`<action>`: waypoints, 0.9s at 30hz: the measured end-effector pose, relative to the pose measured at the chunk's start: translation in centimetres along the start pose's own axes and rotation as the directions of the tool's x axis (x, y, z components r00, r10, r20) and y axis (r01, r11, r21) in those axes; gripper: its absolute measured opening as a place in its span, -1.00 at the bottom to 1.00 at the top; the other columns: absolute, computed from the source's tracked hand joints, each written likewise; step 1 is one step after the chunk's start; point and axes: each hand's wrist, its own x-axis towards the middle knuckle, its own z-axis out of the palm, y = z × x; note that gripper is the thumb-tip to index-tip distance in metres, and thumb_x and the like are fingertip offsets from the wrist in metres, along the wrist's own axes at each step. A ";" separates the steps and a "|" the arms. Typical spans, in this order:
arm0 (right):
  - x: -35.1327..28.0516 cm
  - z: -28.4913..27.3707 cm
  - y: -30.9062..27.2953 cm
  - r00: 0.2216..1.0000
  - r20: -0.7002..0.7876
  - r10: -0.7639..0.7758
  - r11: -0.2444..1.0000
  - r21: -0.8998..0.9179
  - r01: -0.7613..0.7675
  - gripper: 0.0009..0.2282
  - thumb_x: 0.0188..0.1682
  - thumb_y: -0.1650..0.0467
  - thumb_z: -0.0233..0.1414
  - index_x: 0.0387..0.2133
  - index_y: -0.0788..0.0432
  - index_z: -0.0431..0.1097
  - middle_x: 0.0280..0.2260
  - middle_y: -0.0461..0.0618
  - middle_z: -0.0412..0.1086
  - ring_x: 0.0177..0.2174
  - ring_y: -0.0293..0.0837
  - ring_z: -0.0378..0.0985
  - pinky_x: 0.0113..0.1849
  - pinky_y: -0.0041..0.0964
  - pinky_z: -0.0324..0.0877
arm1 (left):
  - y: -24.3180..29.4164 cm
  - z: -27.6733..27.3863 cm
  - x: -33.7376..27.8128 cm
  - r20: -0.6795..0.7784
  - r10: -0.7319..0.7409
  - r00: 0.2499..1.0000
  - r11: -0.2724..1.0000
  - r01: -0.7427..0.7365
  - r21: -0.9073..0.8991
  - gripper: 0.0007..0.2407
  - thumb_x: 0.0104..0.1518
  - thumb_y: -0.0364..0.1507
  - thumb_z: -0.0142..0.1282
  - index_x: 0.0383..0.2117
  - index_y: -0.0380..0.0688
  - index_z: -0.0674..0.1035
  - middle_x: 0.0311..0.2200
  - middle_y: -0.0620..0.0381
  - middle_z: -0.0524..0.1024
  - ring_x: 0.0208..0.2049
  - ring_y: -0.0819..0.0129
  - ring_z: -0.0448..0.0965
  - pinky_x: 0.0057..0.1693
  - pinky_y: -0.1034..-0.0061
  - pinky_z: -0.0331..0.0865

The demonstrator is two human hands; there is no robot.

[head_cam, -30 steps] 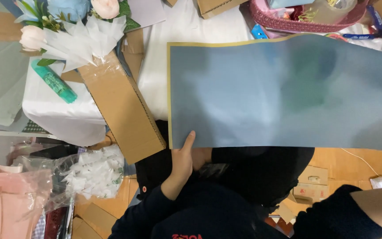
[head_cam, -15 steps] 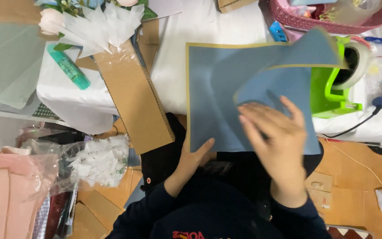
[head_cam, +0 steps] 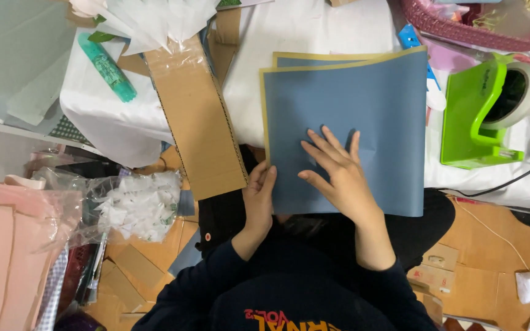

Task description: The person wraps a bouquet of artificial flowers in blue paper, then folds and cuts a separate sheet of blue paper using a utility knife.

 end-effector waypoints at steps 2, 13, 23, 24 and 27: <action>0.0 -0.2 0.7 1.000 -0.019 -0.024 0.994 -0.105 0.022 -0.55 0.09 0.16 0.09 0.11 0.22 0.44 0.20 0.23 0.35 0.31 0.21 0.13 0.26 0.35 -0.57 | -1.3 -0.4 0.7 -0.038 -0.029 0.999 0.999 0.028 -0.024 -0.63 0.30 -0.31 0.15 0.16 -0.22 0.47 -0.11 0.00 0.58 -0.02 0.28 0.54 0.17 0.34 0.41; 0.2 0.4 2.6 0.999 -0.028 -0.039 0.960 -0.279 0.029 -0.40 -0.01 0.17 0.19 0.30 0.09 0.29 0.34 0.19 0.16 0.37 0.23 -0.07 0.19 0.56 -0.62 | -0.2 -1.4 0.0 -0.002 -0.045 0.999 0.999 0.045 -0.013 -0.62 0.23 -0.27 0.23 0.12 -0.18 0.59 -0.06 -0.18 0.65 -0.06 0.22 0.65 0.09 0.32 0.53; -0.2 1.2 3.0 0.998 -0.027 -0.062 0.959 -0.277 0.052 -0.42 0.02 0.16 0.18 0.31 0.05 0.29 0.37 0.11 0.13 0.40 0.13 -0.12 0.20 0.52 -0.67 | -2.1 -3.1 -0.2 0.085 0.006 0.996 0.999 -0.010 0.051 -0.65 0.30 -0.31 0.16 0.16 -0.16 0.55 -0.05 -0.09 0.65 -0.05 0.27 0.61 0.08 0.34 0.51; -0.2 1.2 2.9 0.997 -0.034 -0.063 0.960 -0.276 0.052 -0.42 0.02 0.17 0.18 0.30 0.05 0.29 0.37 0.12 0.14 0.39 0.15 -0.10 0.20 0.52 -0.68 | -2.1 -3.1 -0.2 0.083 0.006 0.997 1.000 -0.008 0.025 -0.67 0.31 -0.33 0.14 0.15 -0.18 0.56 -0.05 -0.13 0.65 -0.03 0.25 0.61 0.11 0.30 0.50; -0.2 1.3 2.9 0.997 -0.046 -0.066 0.961 -0.271 0.051 -0.42 0.01 0.19 0.21 0.30 0.05 0.30 0.36 0.14 0.15 0.39 0.17 -0.09 0.19 0.53 -0.67 | -2.3 -3.6 -0.1 0.099 0.014 0.995 1.000 -0.013 -0.010 -0.68 0.32 -0.34 0.12 0.14 -0.19 0.57 -0.04 -0.15 0.64 0.00 0.22 0.60 0.17 0.26 0.47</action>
